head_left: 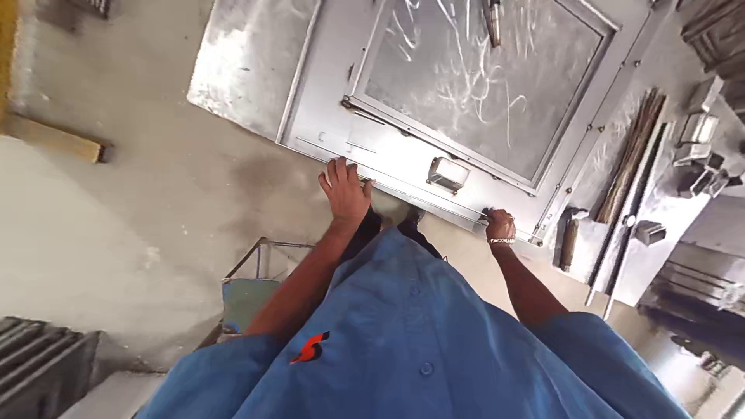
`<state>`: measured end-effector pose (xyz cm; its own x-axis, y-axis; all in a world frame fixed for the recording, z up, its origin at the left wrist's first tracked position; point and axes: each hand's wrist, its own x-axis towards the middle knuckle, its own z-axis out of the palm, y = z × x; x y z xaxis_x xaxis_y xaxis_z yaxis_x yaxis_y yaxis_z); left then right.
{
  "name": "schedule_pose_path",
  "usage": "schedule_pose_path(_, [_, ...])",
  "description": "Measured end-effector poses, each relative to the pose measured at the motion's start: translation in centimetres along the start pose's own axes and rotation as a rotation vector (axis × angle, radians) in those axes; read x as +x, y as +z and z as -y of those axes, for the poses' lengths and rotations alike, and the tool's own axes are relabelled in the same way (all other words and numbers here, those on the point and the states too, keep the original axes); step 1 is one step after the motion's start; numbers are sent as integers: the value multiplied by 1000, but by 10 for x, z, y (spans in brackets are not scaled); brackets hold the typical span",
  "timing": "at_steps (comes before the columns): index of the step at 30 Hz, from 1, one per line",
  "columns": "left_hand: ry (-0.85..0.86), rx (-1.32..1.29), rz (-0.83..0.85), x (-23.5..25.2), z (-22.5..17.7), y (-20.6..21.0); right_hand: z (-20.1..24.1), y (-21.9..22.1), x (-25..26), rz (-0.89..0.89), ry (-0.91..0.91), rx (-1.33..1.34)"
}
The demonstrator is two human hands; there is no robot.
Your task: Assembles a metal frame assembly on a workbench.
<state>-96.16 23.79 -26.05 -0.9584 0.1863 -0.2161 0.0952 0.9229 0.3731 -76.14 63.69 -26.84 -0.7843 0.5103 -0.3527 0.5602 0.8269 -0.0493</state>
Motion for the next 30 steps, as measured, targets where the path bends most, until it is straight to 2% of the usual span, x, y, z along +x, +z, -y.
schedule_pose_path(3, [-35, 65, 48, -7, -8, -6, 3, -5, 1, 77, 5, 5])
schedule_pose_path(10, [-50, 174, 151, -16, -29, -2, -12, -7, -5, -39, -116, 111])
schedule_pose_path(18, [-166, 287, 225, 0, -51, -2, -25, -3, 0, 31, -174, 131])
schedule_pose_path(22, [-168, 324, 279, 2, -58, 0, -29, -2, 4, 63, -217, 145])
schedule_pose_path(25, [-182, 266, 291, 3, -62, 1, -46, -24, 11, 54, -292, 201])
schedule_pose_path(26, [-197, 236, 298, 2, -66, 0, -58, -41, 7, 12, -241, 216])
schedule_pose_path(27, [-219, 212, 301, 1, -71, -4, -69, -63, 3, -32, -110, 240])
schedule_pose_path(29, [-283, 184, 279, -2, -73, -9, -100, -108, 5, -169, 260, 330])
schedule_pose_path(30, [-322, 184, 283, -2, -72, -8, -124, -116, 10, -225, 461, 357])
